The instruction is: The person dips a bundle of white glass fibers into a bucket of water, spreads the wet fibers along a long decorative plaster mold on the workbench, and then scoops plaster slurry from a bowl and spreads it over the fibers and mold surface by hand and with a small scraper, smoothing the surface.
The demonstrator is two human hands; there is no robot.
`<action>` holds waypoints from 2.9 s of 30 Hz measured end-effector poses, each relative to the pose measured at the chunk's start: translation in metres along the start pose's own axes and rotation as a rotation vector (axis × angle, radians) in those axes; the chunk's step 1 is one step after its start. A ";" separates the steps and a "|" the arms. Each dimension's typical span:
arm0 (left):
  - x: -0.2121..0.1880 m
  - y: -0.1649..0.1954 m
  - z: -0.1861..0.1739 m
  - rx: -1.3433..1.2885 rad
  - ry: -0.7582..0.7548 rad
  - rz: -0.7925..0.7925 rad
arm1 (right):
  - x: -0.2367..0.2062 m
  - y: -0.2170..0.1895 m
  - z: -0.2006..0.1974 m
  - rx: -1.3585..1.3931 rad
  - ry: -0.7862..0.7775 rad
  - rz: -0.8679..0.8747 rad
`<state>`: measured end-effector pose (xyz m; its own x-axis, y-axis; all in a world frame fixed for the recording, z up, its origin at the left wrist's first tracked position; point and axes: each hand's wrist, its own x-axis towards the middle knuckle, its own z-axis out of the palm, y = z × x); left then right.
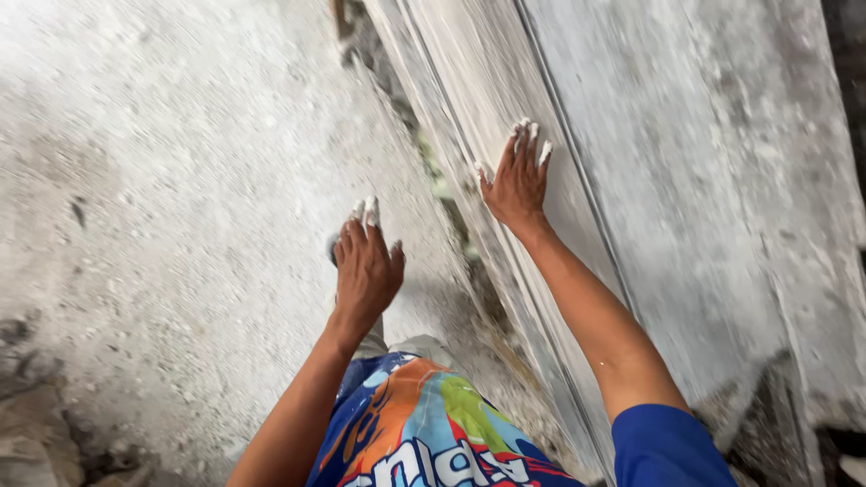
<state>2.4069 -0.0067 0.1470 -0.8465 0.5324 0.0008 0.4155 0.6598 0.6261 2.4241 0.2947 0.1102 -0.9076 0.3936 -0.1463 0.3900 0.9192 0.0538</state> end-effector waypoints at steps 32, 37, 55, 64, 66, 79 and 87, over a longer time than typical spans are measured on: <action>0.723 -0.258 -0.253 0.003 0.111 -0.049 | 0.867 -0.277 -0.154 0.116 0.155 -0.198; 0.852 -0.325 -0.261 -0.064 0.048 0.015 | 1.009 -0.330 -0.166 0.120 0.132 -0.148; 1.143 -0.466 -0.363 0.007 -0.037 -0.009 | 1.356 -0.449 -0.236 0.186 0.177 -0.122; 1.178 -0.463 -0.356 -0.075 -0.119 0.058 | 1.359 -0.354 -0.233 1.204 0.454 0.047; 1.189 -0.458 -0.354 -0.043 -0.124 0.088 | 1.344 -0.344 -0.224 0.996 0.375 0.135; 1.231 -0.422 -0.335 -0.107 -0.215 0.206 | 1.104 -0.315 -0.205 0.162 -0.011 0.033; 1.227 -0.403 -0.325 -0.123 -0.357 0.241 | 1.184 -0.322 -0.202 0.221 -0.174 0.093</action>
<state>1.0927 0.2082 0.1497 -0.5536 0.8271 -0.0973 0.5261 0.4379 0.7290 1.1924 0.4664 0.1186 -0.8337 0.4508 -0.3190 0.5117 0.8478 -0.1391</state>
